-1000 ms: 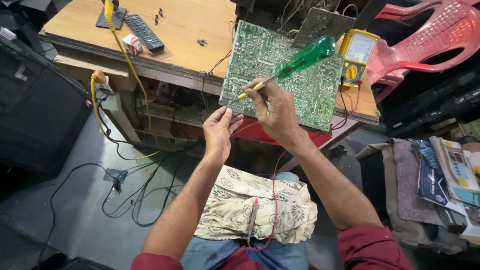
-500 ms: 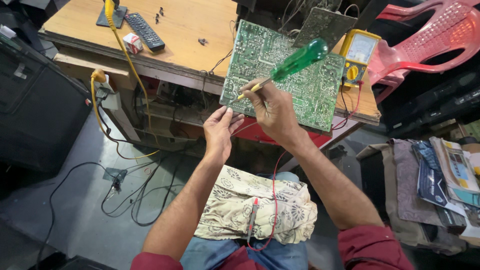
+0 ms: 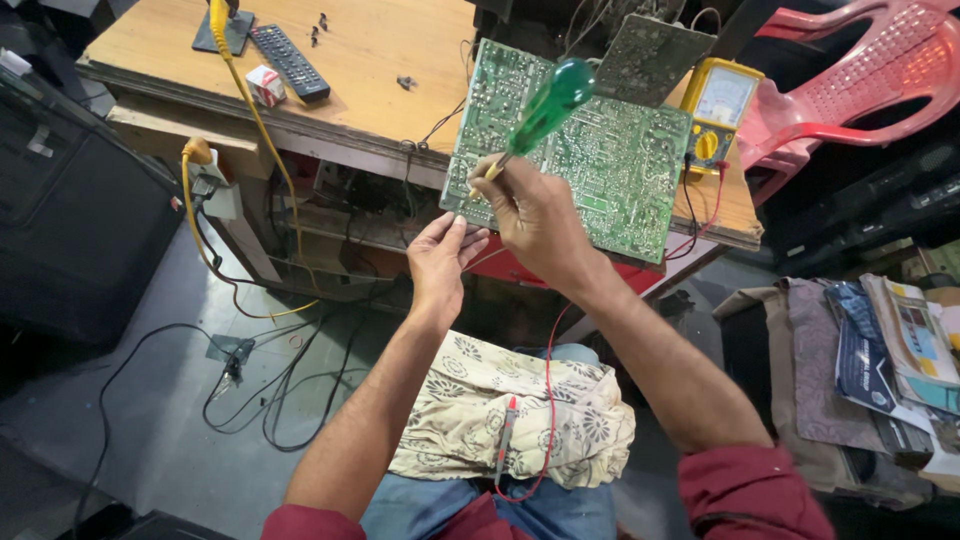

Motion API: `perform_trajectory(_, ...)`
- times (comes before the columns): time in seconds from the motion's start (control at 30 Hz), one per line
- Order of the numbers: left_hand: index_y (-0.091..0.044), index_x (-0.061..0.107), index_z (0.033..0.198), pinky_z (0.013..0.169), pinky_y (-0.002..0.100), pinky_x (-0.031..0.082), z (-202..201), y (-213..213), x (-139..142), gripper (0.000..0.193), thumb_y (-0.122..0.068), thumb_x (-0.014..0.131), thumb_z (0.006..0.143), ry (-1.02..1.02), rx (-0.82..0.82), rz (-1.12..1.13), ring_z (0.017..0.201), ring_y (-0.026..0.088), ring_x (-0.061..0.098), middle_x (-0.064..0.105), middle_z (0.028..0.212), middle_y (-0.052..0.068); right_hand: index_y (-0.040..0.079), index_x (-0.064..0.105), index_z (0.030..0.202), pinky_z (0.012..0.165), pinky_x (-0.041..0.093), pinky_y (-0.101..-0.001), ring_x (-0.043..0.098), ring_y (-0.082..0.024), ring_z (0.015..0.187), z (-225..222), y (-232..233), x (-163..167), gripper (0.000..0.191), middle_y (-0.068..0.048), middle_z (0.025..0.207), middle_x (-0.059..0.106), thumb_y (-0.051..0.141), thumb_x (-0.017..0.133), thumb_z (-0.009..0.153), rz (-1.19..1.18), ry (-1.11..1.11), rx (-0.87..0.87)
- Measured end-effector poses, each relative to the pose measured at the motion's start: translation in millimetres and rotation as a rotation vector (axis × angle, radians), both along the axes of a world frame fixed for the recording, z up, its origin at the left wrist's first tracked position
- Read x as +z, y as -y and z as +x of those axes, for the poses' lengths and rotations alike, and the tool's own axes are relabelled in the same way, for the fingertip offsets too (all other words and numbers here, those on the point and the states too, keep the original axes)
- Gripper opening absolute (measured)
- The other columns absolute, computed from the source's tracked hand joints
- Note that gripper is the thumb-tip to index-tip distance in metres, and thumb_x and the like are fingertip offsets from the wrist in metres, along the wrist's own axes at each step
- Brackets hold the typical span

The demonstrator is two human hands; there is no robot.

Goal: The person tests a large green circuit board on a repair bench using a multimeter. They probe different points on the board with the red test lead, hold the board steady with the other hand, use a screwdriver to point at or adjust components, and reposition the board to probe additional areas.

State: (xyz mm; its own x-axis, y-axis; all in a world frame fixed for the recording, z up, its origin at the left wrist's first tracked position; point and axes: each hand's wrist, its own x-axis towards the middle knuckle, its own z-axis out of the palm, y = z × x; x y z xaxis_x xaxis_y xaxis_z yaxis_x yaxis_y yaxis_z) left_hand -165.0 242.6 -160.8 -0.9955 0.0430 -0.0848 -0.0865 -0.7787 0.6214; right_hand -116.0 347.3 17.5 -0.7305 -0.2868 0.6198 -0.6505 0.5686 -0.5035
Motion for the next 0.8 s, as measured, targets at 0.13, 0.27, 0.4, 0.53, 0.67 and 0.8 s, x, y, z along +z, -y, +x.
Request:
perform_trajectory(0.13, 0.008, 0.067, 0.116, 0.083, 0.037, 0.064, -1.7, 3.3, -0.7, 0.021, -0.007, 0.061, 0.103, -0.009, 0.000, -0.004, 0.086, 0.023, 0.074, 0.073, 0.097, 0.015, 0.002, 0.064, 0.113, 0.065, 0.054, -0.0335, 0.074, -0.021, 0.077, -3.2, 1.8, -2.0, 0.011, -0.013, 0.090, 0.072, 0.002, 0.067, 0.103, 0.055, -0.027, 0.022)
perform_trajectory(0.27, 0.007, 0.067, 0.116, 0.083, 0.037, 0.064, -1.3, 4.7, -1.7, 0.021, -0.008, 0.060, 0.102, -0.003, -0.002, -0.006, 0.086, 0.023, 0.074, 0.073, 0.097, 0.014, 0.002, 0.063, 0.114, 0.073, 0.059, -0.0323, 0.078, -0.022, 0.091, -4.0, -3.1, 0.0, 0.012, -0.014, 0.098, 0.074, -0.002, 0.064, 0.103, 0.044, -0.006, 0.096)
perform_trajectory(0.4, 0.007, 0.066, 0.116, 0.083, 0.037, 0.065, -1.8, 3.3, -2.4, 0.021, -0.008, 0.060, 0.103, 0.003, -0.006, 0.009, 0.086, 0.023, 0.074, 0.073, 0.097, 0.015, 0.001, 0.063, 0.113, 0.073, 0.059, -0.0322, 0.079, -0.022, 0.093, -4.1, -6.2, 0.7, 0.012, -0.014, 0.098, 0.075, -0.002, 0.064, 0.102, 0.045, 0.013, 0.083)
perform_trajectory(0.53, 0.007, 0.066, 0.115, 0.084, 0.037, 0.064, -5.0, 3.5, -4.8, 0.021, -0.009, 0.059, 0.103, 0.012, -0.015, -0.021, 0.087, 0.024, 0.074, 0.073, 0.097, 0.014, 0.001, 0.063, 0.115, 0.074, 0.060, -0.0306, 0.079, -0.019, 0.093, -2.0, -8.0, -0.8, 0.009, -0.011, 0.100, 0.077, 0.001, 0.062, 0.106, -0.051, 0.053, 0.026)
perform_trajectory(0.67, 0.006, 0.066, 0.111, 0.083, 0.038, 0.064, -6.9, 3.8, -11.8, 0.019, -0.010, 0.059, 0.103, 0.014, -0.044, -0.011, 0.086, 0.024, 0.074, 0.073, 0.097, 0.015, 0.001, 0.062, 0.115, 0.067, 0.055, -0.0281, 0.077, -0.015, 0.086, 1.9, -13.4, -0.7, 0.009, -0.010, 0.097, 0.078, 0.003, 0.063, 0.106, -0.102, 0.029, -0.051)
perform_trajectory(0.8, 0.004, 0.066, 0.109, 0.082, 0.037, 0.063, -9.3, -1.2, -21.1, 0.019, -0.013, 0.059, 0.104, -0.005, -0.069, 0.028, 0.085, 0.022, 0.073, 0.073, 0.097, 0.014, 0.002, 0.064, 0.114, 0.066, 0.054, -0.0280, 0.075, -0.015, 0.082, 4.2, -17.0, -2.5, 0.008, -0.010, 0.096, 0.077, 0.002, 0.064, 0.105, -0.083, -0.025, -0.055)
